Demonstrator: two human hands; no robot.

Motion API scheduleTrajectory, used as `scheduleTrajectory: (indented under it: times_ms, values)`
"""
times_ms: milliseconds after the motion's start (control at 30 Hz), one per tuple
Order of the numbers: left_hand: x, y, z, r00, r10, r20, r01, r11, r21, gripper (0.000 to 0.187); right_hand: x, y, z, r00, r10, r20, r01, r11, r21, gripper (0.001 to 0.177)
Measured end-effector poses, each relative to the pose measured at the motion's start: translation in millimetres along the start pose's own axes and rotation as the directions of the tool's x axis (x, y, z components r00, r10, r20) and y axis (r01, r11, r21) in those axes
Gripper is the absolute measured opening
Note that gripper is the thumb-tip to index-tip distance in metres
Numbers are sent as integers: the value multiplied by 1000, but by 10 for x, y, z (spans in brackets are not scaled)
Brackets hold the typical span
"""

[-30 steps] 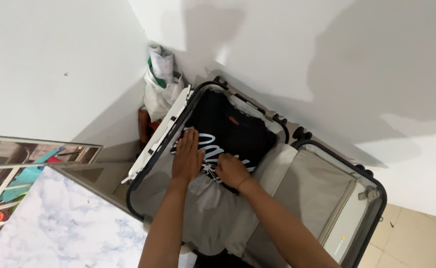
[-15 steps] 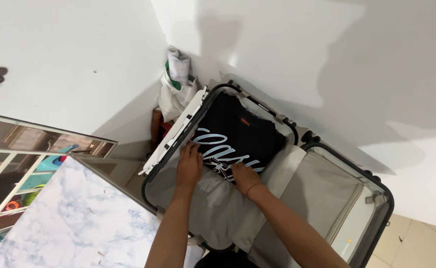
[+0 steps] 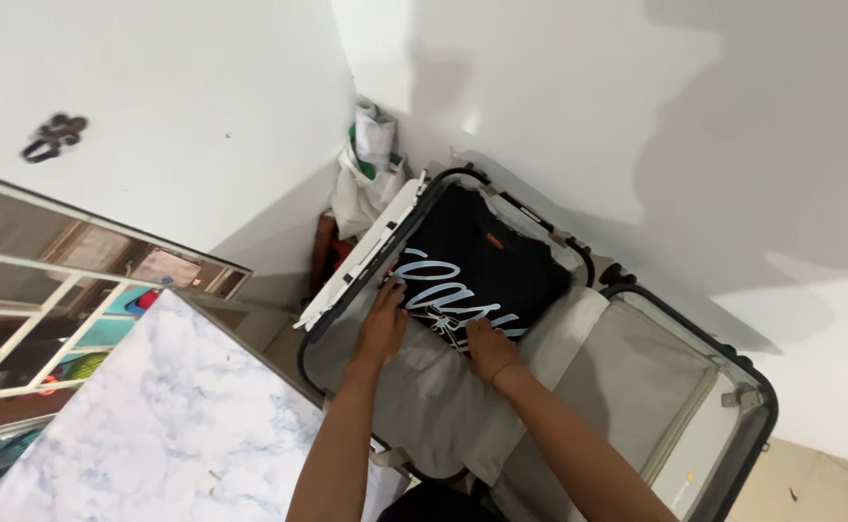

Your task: The person folds shirts by hand on a table and places them into an open suitcase.

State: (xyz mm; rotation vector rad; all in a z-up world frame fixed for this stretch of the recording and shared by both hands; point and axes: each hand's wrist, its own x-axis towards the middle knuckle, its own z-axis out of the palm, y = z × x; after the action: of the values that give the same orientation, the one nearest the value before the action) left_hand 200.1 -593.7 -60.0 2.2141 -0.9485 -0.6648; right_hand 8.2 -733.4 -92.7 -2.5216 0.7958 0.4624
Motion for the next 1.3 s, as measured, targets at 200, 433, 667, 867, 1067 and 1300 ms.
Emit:
scheduleTrajectory:
  times_ms: [200,433,667,867,1067,1300]
  values:
    - [-359,-316,72,990,75,-117,-77,997,-12,50,-244,-154,-293,998,51,45,-53,998,47,53]
    - [-1110,-96,-356,974,79,-214,-108,986,-126,30,-738,-440,-386,985,67,-162,-14,952,306,27]
    - [-2079,-148,-902,947,20,-321,-100,967,-236,29,-1160,-1005,-207,966,49,-255,53,924,380,22]
    - [-3204,-597,-1432,837,-47,-546,-75,977,-200,24,-1466,-1508,12,920,-114,-375,301,818,491,18]
    - [-4544,-1127,-1784,694,-212,-688,7,958,-288,24,-1753,-2207,270,910,-216,-354,367,817,445,15]
    - [-5893,-1503,-1777,485,-346,-803,131,937,-324,23,-2172,-3125,594,809,-502,-306,587,708,392,14]
